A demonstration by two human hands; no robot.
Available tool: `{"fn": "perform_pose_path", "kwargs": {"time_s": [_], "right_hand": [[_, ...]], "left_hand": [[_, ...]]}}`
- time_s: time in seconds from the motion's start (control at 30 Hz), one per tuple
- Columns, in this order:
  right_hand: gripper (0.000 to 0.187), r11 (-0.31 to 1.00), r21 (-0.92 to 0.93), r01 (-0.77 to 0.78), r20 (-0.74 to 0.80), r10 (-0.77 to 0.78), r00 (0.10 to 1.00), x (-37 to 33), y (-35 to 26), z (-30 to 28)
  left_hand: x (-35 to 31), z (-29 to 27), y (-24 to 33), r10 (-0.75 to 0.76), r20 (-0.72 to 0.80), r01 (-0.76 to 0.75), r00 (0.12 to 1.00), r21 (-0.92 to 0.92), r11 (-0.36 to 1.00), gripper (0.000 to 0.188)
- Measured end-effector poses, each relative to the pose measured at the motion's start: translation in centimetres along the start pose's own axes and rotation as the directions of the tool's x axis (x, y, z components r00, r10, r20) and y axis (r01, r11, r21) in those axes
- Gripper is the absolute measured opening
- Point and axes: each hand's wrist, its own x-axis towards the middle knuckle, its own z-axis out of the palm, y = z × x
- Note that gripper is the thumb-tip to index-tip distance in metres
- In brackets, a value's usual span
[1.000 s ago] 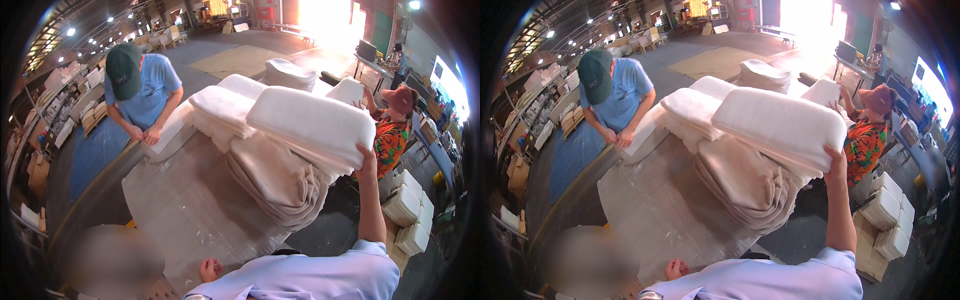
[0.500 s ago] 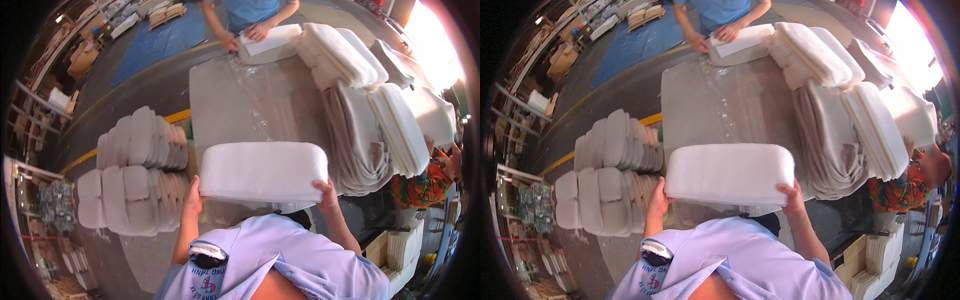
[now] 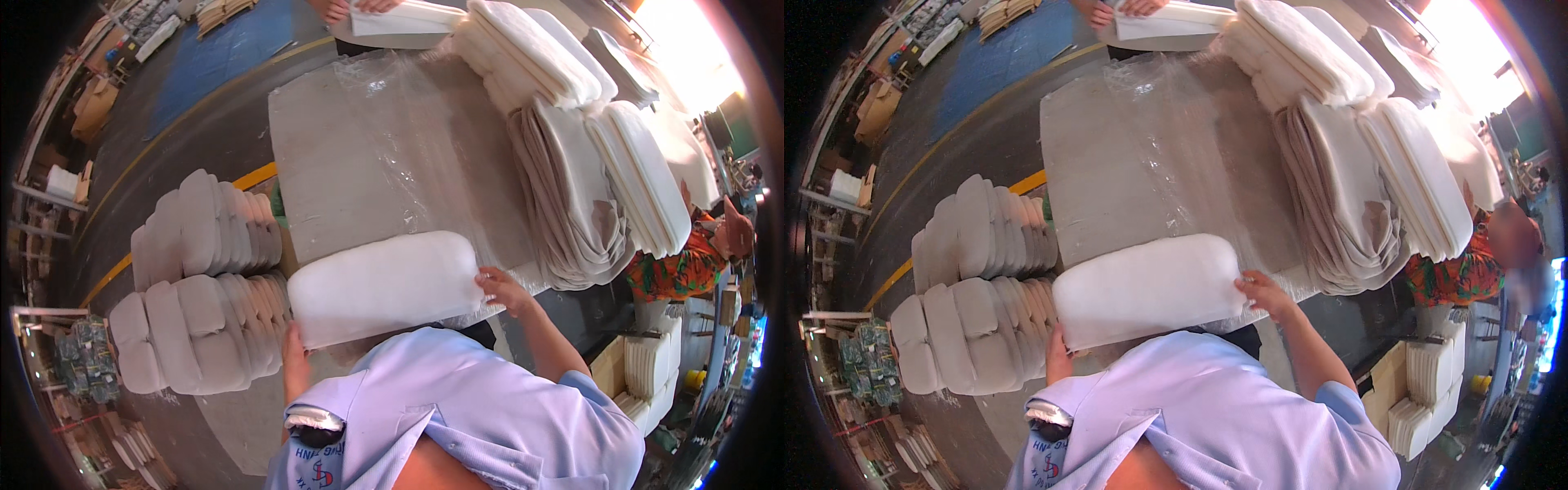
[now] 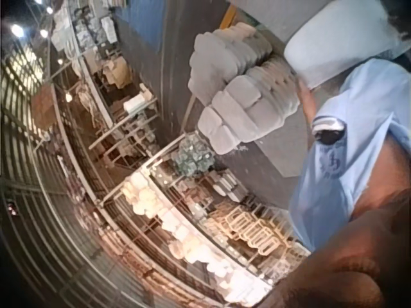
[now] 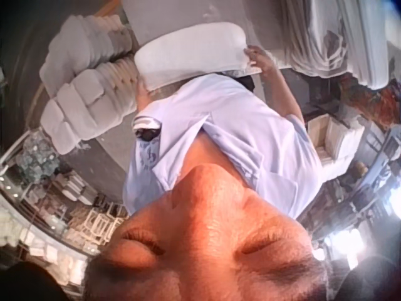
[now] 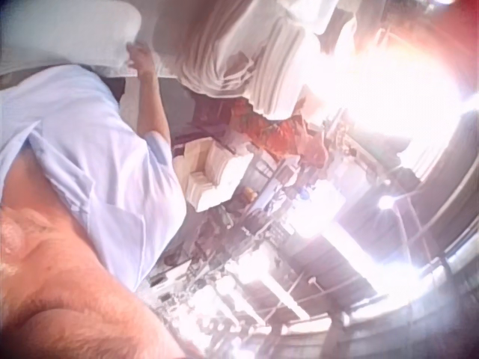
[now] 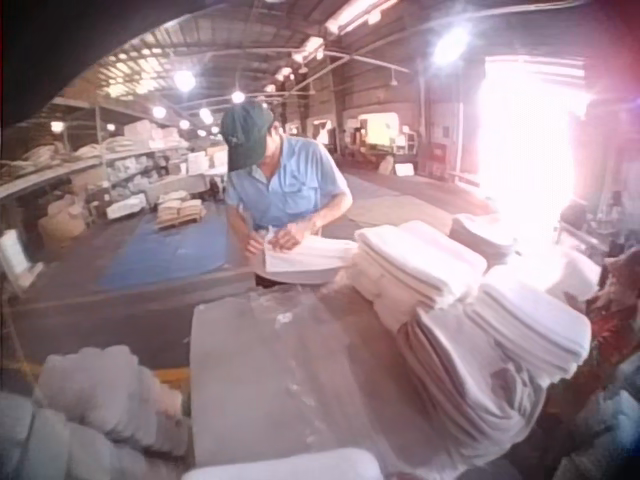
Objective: The person inserts white foam pieces into light-colored fabric covers at a work table. They align the foam, slide it into the cover, and adjust the edges before stacking the finished items. Other workers are visible nearby handling similar materials.
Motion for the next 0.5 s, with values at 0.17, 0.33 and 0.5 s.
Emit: {"fn": "perform_pose_path", "kwargs": {"time_s": [0.17,0.33,0.5], "right_hand": [[0.067,0.974,0.221,0.057,-0.133,-0.027,0.991,0.5,-0.5,-1.0],[0.070,0.978,0.210,0.019,-0.061,-0.006,0.998,2.2,-0.7,2.0],[0.067,0.966,0.257,0.010,-0.088,0.013,0.996,2.0,-0.1,1.3]], "left_hand": [[2.6,-0.8,1.5,-0.001,-0.136,0.002,0.991,0.013,1.000,0.053],[4.7,1.8,-0.2,0.055,-0.052,-0.066,0.997,-0.229,0.971,0.056],[3.6,-0.7,0.8,-0.080,0.041,0.086,0.996,-0.172,0.981,0.061]]}}
